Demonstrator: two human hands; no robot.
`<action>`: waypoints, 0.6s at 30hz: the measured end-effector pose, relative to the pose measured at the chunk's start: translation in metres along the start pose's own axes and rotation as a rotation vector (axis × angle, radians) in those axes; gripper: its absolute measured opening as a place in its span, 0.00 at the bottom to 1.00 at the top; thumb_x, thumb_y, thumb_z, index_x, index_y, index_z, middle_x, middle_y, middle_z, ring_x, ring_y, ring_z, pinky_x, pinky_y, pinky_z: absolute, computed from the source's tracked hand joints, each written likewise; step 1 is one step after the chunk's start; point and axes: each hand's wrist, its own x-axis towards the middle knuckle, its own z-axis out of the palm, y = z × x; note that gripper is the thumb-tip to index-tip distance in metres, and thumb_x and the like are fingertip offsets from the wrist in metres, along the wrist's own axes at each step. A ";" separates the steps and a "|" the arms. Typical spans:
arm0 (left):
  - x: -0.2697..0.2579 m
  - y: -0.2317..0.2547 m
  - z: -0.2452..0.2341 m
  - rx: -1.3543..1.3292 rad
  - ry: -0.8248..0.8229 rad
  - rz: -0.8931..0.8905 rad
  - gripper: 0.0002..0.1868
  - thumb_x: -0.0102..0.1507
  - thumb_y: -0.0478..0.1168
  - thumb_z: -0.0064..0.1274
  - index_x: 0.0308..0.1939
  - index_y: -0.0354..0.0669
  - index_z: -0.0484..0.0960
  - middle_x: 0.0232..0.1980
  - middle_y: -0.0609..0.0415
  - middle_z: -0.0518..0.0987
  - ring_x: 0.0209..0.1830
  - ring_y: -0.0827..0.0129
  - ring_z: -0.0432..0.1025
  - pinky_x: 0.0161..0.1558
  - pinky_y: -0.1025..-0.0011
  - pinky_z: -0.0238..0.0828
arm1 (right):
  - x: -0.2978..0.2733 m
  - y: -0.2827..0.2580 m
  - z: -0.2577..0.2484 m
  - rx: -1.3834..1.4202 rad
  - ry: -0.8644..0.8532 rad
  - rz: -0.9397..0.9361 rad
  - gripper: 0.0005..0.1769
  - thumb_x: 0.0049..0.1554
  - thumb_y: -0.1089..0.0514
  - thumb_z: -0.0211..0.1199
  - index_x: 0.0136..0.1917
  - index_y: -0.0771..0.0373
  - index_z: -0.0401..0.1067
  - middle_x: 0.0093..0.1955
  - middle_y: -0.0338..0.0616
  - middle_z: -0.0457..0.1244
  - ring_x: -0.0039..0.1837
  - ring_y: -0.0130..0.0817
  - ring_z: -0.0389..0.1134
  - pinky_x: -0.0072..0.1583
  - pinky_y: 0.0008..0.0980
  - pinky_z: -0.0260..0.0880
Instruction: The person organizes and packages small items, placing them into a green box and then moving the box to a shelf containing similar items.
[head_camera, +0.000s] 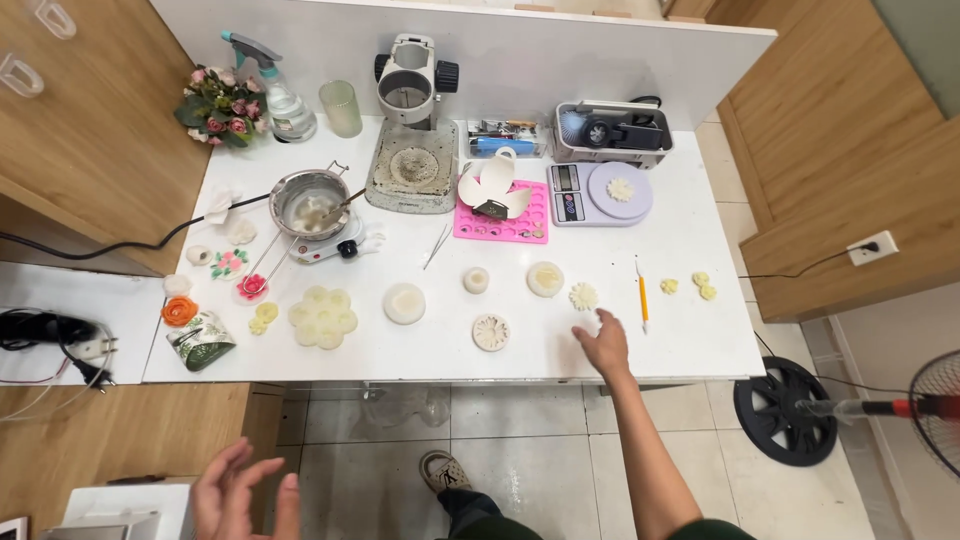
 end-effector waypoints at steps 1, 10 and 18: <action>-0.003 0.009 0.006 0.009 0.005 -0.004 0.11 0.60 0.37 0.61 0.44 0.38 0.82 0.68 0.41 0.69 0.66 0.55 0.70 0.68 0.59 0.68 | 0.015 0.002 0.001 0.004 -0.009 -0.005 0.44 0.51 0.45 0.74 0.72 0.68 0.63 0.69 0.61 0.62 0.70 0.53 0.63 0.69 0.45 0.64; -0.057 -0.042 0.026 0.071 -0.125 -0.053 0.12 0.56 0.38 0.61 0.41 0.35 0.84 0.65 0.42 0.69 0.66 0.54 0.69 0.66 0.57 0.68 | 0.062 -0.019 0.007 -0.176 -0.066 0.167 0.61 0.43 0.37 0.78 0.79 0.60 0.52 0.76 0.59 0.52 0.75 0.60 0.52 0.70 0.55 0.59; -0.058 -0.030 0.015 0.146 -0.175 -0.139 0.15 0.57 0.40 0.60 0.44 0.34 0.84 0.64 0.42 0.70 0.67 0.53 0.69 0.66 0.57 0.68 | 0.072 -0.018 0.010 -0.239 -0.113 0.165 0.49 0.44 0.45 0.77 0.74 0.56 0.60 0.74 0.56 0.52 0.74 0.58 0.51 0.68 0.56 0.59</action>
